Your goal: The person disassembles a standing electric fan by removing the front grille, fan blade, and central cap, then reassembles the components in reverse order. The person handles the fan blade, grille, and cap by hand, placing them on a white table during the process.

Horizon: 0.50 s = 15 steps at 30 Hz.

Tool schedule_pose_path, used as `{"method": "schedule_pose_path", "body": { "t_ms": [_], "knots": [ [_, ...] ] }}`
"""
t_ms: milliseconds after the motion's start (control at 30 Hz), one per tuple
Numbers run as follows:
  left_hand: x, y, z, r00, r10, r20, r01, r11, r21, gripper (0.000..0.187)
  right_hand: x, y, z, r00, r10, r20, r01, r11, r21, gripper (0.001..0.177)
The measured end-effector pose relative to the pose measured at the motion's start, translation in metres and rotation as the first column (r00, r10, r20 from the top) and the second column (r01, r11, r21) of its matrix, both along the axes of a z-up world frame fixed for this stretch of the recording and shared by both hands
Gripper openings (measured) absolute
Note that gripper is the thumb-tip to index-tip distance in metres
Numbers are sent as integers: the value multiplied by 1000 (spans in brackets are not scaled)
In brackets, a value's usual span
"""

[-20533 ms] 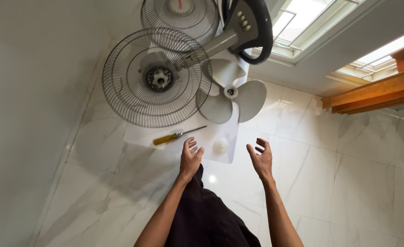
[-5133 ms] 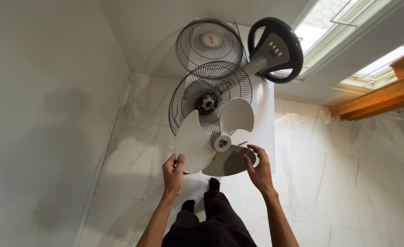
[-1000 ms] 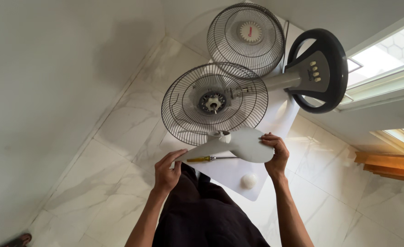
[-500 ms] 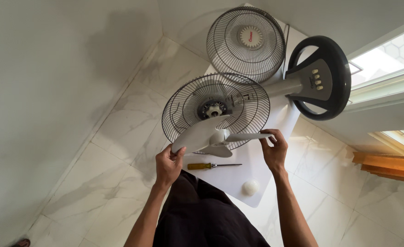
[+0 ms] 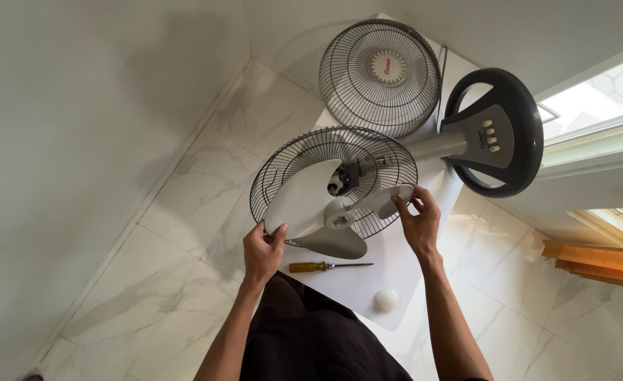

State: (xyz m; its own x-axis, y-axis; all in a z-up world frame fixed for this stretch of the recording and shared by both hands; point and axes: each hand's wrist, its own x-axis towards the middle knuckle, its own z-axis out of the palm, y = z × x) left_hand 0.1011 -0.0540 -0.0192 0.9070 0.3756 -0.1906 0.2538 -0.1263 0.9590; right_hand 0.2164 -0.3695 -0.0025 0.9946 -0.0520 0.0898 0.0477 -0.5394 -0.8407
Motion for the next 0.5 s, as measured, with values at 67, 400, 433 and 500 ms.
{"method": "schedule_pose_path", "body": {
  "t_ms": [67,400,433,500],
  "knots": [
    [3,0,1,1000,2,17,-2,1000,0,23,4,0,-2,1000,6,2,-6,1000,9,38],
    [15,4,1,996,1,-89,0,1000,19,23,16,1,-10,999,14,-45,-15,1000,-10,42],
    [17,4,0,998,3,-70,-2,1000,14,22,17,0,-10,999,12,-49,-12,1000,-10,42],
    [18,4,-1,999,9,-33,-9,1000,7,22,17,1,-10,998,8,-57,-9,1000,-10,42]
  ]
}}
